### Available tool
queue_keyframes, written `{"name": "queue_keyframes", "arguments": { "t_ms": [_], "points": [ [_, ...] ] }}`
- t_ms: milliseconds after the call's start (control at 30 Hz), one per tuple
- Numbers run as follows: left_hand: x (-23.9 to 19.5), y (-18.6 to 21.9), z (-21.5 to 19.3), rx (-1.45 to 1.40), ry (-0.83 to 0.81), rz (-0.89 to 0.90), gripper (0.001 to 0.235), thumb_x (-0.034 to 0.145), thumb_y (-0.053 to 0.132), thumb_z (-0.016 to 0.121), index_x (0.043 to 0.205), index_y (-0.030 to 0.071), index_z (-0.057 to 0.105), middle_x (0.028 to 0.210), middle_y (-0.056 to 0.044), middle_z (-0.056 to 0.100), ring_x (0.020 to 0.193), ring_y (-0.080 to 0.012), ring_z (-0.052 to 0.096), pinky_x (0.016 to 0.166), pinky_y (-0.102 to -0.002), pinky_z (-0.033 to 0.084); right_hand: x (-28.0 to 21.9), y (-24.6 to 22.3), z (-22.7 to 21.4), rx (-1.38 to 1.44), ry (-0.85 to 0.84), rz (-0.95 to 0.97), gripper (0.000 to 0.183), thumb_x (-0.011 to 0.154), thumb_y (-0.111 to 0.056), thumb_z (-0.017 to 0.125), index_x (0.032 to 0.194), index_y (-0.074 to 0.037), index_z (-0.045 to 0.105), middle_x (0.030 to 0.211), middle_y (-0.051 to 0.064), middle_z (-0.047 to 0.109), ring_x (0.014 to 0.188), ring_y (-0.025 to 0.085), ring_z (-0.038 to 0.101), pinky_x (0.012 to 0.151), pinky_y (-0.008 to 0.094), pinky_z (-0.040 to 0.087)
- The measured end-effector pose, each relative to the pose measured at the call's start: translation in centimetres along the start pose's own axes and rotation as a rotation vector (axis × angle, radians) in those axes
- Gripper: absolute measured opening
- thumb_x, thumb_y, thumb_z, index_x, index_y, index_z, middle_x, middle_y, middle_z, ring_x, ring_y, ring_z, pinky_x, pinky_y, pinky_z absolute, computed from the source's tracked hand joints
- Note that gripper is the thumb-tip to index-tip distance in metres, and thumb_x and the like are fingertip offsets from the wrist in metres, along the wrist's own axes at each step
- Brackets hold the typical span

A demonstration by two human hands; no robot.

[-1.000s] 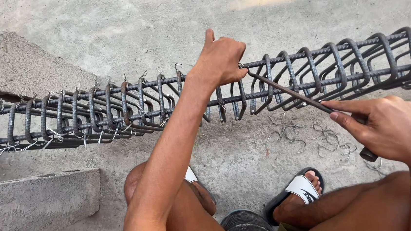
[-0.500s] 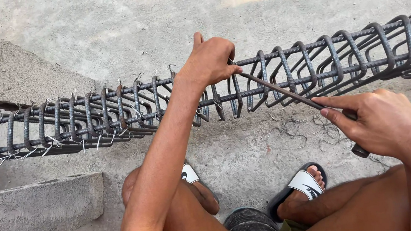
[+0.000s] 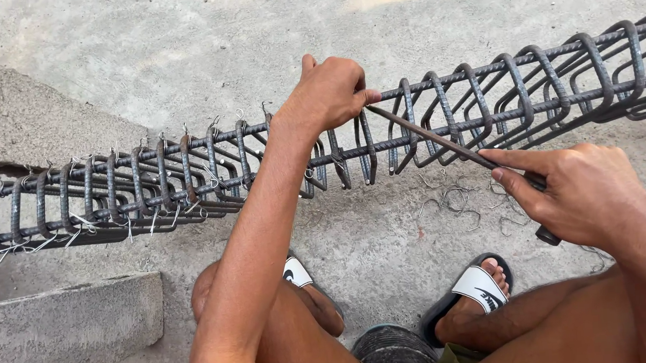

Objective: Tying steel rebar intersections with wire using a manual hook tool

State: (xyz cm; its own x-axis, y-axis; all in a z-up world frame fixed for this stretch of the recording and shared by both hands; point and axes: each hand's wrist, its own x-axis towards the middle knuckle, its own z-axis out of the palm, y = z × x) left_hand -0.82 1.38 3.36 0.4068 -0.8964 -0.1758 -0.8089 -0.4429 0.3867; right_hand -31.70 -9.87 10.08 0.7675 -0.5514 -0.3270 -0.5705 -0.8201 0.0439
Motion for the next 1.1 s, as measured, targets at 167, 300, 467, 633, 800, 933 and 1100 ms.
{"name": "queue_keyframes", "arguments": {
  "t_ms": [167, 300, 467, 633, 800, 933, 1100],
  "points": [
    [0.7, -0.6, 0.1, -0.076, -0.096, -0.078, 0.043, 0.1, 0.052, 0.062, 0.078, 0.017, 0.074, 0.063, 0.003, 0.061, 0.064, -0.0149, 0.058, 0.11, -0.057, 0.029, -0.3, -0.3, 0.5, 0.017, 0.071, -0.017, 0.032, 0.097, -0.049, 0.055, 0.123, -0.043, 0.072, 0.037, 0.001, 0.066, 0.03, 0.016, 0.055, 0.037, 0.028, 0.038],
    [0.2, -0.9, -0.7, -0.214, -0.112, -0.121, 0.02, 0.1, 0.02, 0.061, 0.094, 0.014, 0.079, 0.07, 0.005, 0.069, 0.06, -0.0113, 0.059, 0.122, -0.072, 0.011, 0.2, 0.5, 2.2, -0.057, 0.119, -0.076, 0.036, 0.097, -0.049, 0.055, 0.129, -0.041, 0.069, 0.035, -0.002, 0.065, 0.027, 0.011, 0.054, 0.033, 0.024, 0.037],
    [0.3, -1.4, -1.0, -0.211, -0.105, -0.08, 0.013, 0.095, 0.017, 0.069, 0.097, 0.022, 0.08, 0.092, 0.005, 0.08, 0.084, -0.0126, 0.069, 0.114, -0.06, 0.024, 0.3, 0.9, 2.9, -0.075, 0.242, -0.128, 0.037, 0.095, -0.047, 0.059, 0.129, -0.039, 0.071, 0.032, -0.001, 0.06, 0.028, 0.013, 0.054, 0.034, 0.027, 0.039],
    [0.9, -2.5, -0.2, -0.22, -0.086, -0.038, 0.014, 0.097, 0.019, 0.066, 0.096, 0.024, 0.079, 0.093, 0.006, 0.078, 0.087, -0.0114, 0.067, 0.107, -0.053, 0.029, 1.3, 2.0, 4.0, -0.077, 0.394, -0.244, 0.033, 0.094, -0.041, 0.067, 0.125, -0.035, 0.076, 0.045, -0.001, 0.069, 0.037, 0.012, 0.062, 0.035, 0.026, 0.041],
    [0.9, -2.6, -0.4, -0.266, -0.079, -0.105, 0.013, 0.098, 0.024, 0.066, 0.096, 0.02, 0.078, 0.096, 0.005, 0.079, 0.088, -0.0126, 0.069, 0.11, -0.05, 0.028, 1.5, 1.8, 4.1, -0.024, 0.519, -0.338, 0.028, 0.092, -0.03, 0.073, 0.119, -0.026, 0.081, 0.053, -0.001, 0.07, 0.041, 0.016, 0.062, 0.039, 0.03, 0.043],
    [1.0, -2.4, -0.6, -0.251, -0.09, -0.158, 0.012, 0.098, 0.025, 0.069, 0.092, 0.018, 0.077, 0.077, 0.005, 0.072, 0.068, -0.0114, 0.061, 0.12, -0.057, 0.019, 1.9, 1.4, 3.4, -0.023, 0.37, -0.246, 0.032, 0.092, -0.04, 0.068, 0.122, -0.033, 0.077, 0.041, -0.001, 0.065, 0.039, 0.014, 0.064, 0.037, 0.029, 0.042],
    [1.4, -2.0, -0.4, -0.199, -0.066, -0.155, 0.018, 0.099, 0.029, 0.068, 0.088, 0.017, 0.077, 0.076, 0.002, 0.072, 0.065, -0.0135, 0.056, 0.106, -0.044, 0.03, 2.0, 1.2, 2.9, -0.033, 0.195, -0.138, 0.035, 0.095, -0.047, 0.058, 0.126, -0.038, 0.072, 0.035, -0.002, 0.062, 0.034, 0.013, 0.062, 0.041, 0.028, 0.047]
  ]
}}
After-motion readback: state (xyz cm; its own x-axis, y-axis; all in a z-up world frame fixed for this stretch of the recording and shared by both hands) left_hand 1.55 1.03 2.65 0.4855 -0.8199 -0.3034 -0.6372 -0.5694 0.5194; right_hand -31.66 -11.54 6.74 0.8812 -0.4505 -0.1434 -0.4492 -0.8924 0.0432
